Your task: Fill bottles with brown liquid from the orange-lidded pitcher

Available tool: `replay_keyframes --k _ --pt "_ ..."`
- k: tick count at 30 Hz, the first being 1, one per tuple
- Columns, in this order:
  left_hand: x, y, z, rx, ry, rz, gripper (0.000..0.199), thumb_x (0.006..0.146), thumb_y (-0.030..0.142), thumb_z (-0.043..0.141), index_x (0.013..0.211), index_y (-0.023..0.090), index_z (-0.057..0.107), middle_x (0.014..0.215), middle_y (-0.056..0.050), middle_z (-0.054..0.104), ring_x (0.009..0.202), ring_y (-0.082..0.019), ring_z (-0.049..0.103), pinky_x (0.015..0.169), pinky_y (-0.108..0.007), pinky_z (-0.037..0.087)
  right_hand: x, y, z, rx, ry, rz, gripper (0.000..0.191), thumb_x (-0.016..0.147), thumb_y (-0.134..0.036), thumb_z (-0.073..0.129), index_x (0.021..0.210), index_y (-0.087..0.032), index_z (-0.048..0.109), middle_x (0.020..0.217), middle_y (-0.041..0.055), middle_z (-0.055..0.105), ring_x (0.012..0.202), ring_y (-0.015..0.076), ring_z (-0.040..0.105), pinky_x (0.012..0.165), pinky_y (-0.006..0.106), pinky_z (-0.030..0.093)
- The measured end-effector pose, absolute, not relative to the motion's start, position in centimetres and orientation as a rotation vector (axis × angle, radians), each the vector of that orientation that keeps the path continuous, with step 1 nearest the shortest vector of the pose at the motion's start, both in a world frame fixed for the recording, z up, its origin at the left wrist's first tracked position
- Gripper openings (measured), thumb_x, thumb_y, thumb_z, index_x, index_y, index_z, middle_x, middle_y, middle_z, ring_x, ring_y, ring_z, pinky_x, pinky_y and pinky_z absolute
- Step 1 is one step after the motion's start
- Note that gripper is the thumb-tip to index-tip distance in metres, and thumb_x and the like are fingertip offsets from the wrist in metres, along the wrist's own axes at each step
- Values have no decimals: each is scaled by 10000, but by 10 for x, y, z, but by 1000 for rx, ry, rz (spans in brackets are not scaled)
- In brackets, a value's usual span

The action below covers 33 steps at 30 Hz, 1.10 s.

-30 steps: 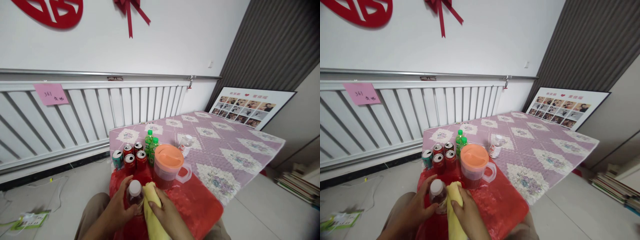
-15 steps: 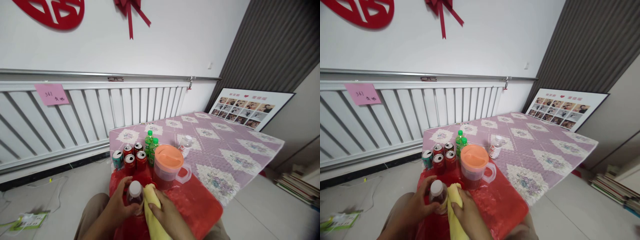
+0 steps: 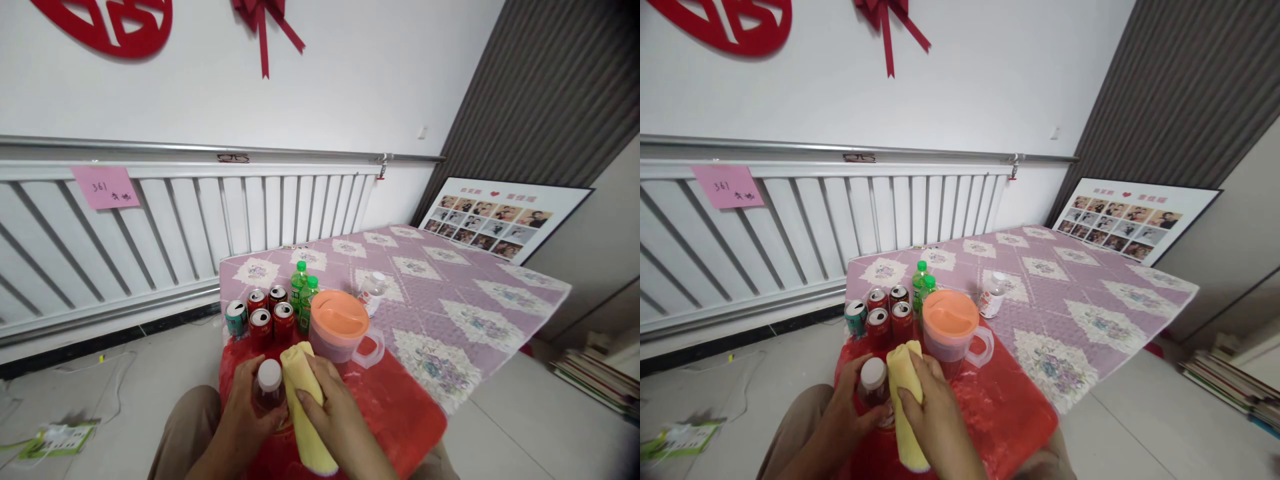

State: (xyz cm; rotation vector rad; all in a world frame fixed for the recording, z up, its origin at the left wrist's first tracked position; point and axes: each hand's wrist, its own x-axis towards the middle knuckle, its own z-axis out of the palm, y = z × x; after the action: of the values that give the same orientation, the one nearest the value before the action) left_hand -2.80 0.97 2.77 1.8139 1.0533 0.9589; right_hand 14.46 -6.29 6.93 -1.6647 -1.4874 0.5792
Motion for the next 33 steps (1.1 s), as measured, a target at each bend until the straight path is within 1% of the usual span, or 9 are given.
replay_keyframes --k 3,7,11,15,19,23,26,30,33 --pt "-33 17 29 1815 1008 945 730 634 169 660 1317 153 404 1356 -167 493 1282 -337 472 1097 -504 376 145 -64 65 -1724 -1533 651 500 830 -160 505 1330 -167 525 1343 101 540 1247 201 488 1060 310 364" --pt "-47 27 38 1836 853 744 829 667 87 554 1438 198 272 1420 -126 470 1344 -284 424 1151 -469 311 149 -67 60 -1818 -1593 732 463 810 -173 533 1269 -172 590 1245 105 621 1169 233 552 1024 347 397" --pt "-49 24 39 1849 856 752 813 708 178 634 1441 201 282 1469 -140 407 1372 -319 376 1153 -490 303 149 -65 65 -1771 -1544 665 488 818 -185 532 1305 -195 557 1302 89 583 1222 215 513 1049 326 370" --pt "-40 18 24 1823 911 834 873 669 250 738 1421 191 299 1459 -172 399 1339 -362 410 1111 -523 359 144 -57 75 -1695 -1474 619 506 844 -209 511 1349 -180 501 1358 94 523 1263 199 473 1067 311 351" --pt "-38 19 16 1780 950 827 875 665 232 721 1428 172 296 1464 -172 401 1342 -354 409 1119 -506 351 140 -53 71 -1701 -1510 682 531 823 -179 514 1354 -166 499 1330 109 547 1242 201 494 1059 314 356" --pt "-44 21 23 1801 941 756 899 656 140 670 1454 213 262 1490 -113 390 1372 -301 380 1148 -448 322 141 -57 59 -1780 -1553 759 485 796 -170 530 1279 -176 577 1258 110 618 1186 233 544 1024 352 385" --pt "-48 22 29 1807 930 711 909 661 91 631 1469 222 236 1497 -107 383 1393 -285 350 1164 -442 290 143 -60 59 -1778 -1578 763 445 791 -167 534 1228 -187 615 1221 106 644 1156 244 565 1005 363 398" --pt "-49 24 31 1801 906 691 896 680 125 650 1473 215 243 1496 -128 380 1401 -304 331 1166 -478 273 142 -55 70 -1697 -1494 703 491 818 -184 520 1309 -191 547 1305 96 581 1218 214 519 1041 339 373" --pt "-48 25 28 1800 889 710 912 682 141 664 1478 222 227 1500 -129 373 1407 -302 319 1166 -481 269 140 -51 74 -1685 -1488 686 499 823 -181 514 1322 -183 535 1272 99 593 1191 210 536 1026 331 387"
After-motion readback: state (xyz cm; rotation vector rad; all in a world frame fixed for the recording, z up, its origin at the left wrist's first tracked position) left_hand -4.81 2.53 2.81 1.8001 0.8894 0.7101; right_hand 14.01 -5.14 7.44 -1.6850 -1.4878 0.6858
